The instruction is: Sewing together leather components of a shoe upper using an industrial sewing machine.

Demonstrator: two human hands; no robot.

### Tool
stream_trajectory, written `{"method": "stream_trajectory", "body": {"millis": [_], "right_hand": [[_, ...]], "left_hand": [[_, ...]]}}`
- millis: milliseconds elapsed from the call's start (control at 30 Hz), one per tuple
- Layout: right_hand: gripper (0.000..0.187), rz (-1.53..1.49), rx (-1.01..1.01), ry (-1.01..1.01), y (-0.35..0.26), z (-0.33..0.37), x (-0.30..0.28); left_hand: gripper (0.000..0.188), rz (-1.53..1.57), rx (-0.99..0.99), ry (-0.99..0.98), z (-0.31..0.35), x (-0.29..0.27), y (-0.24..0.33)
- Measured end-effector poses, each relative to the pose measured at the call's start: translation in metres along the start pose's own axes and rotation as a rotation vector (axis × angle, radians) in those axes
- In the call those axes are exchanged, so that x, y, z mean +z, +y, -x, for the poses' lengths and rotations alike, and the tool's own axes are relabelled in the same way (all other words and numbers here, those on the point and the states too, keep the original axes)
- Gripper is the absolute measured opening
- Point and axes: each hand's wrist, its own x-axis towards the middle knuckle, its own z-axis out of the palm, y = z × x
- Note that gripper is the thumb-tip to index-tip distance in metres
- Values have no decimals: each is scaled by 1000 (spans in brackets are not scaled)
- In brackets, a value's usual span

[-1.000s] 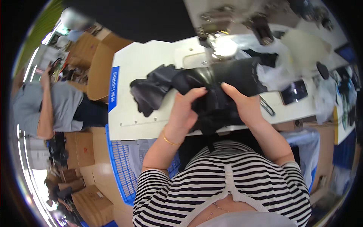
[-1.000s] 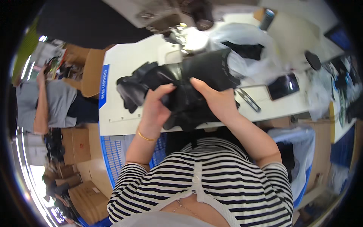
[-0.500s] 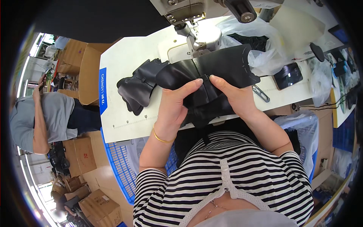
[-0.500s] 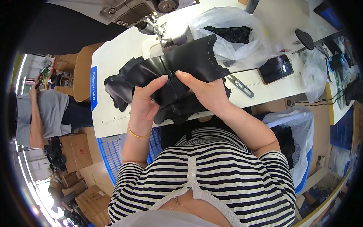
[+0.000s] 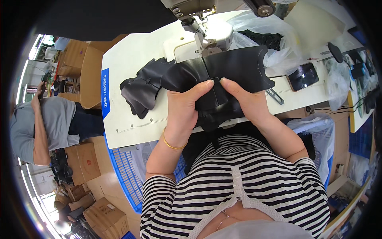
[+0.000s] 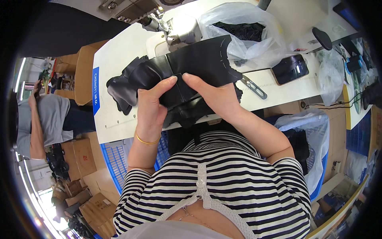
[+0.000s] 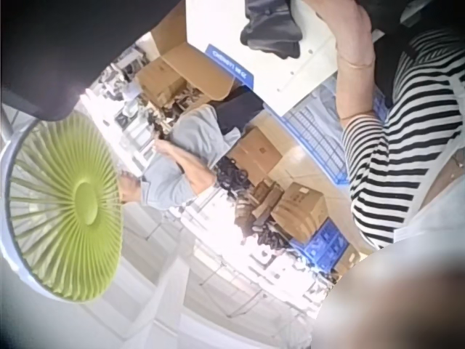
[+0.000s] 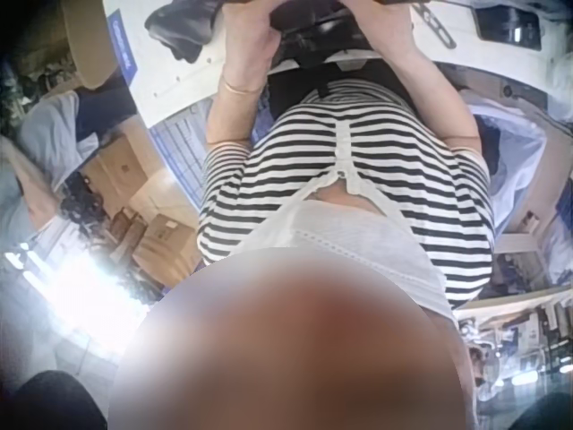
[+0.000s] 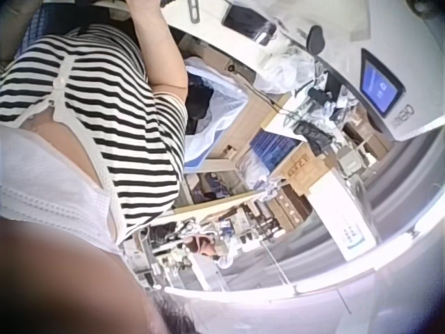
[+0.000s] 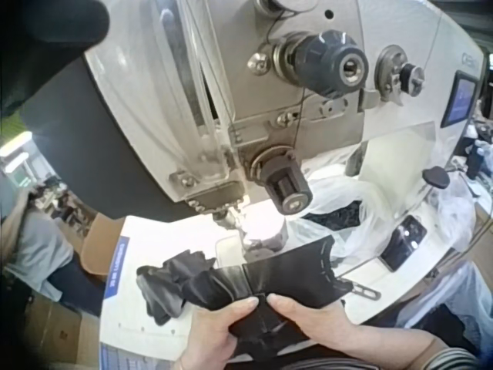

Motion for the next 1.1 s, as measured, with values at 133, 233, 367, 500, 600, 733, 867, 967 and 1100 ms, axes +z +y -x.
{"method": "stream_trajectory", "body": {"millis": [133, 233, 367, 500, 600, 733, 867, 967, 1100], "right_hand": [[26, 108, 40, -29, -2, 0, 1], [27, 63, 52, 8, -1, 0, 3], [22, 53, -69, 38, 5, -1, 3], [26, 15, -7, 12, 3, 1, 3], [24, 41, 1, -5, 2, 1, 2], [22, 34, -11, -10, 3, 1, 3], [22, 33, 12, -4, 4, 2, 3], [23, 55, -10, -2, 4, 3, 4], [25, 72, -46, -2, 3, 4, 4]], "left_hand": [[26, -45, 50, -11, 3, -3, -4], [22, 87, 43, 56, 4, -1, -3], [22, 314, -78, 84, 5, -1, 2], [22, 44, 124, 10, 5, -2, -3], [24, -45, 157, -17, 4, 1, -2], [24, -107, 252, -35, 2, 0, -6], [23, -103, 289, -19, 2, -1, -11], [25, -103, 292, -20, 4, 0, -11], [28, 162, 98, 81, 8, 1, -5]]}}
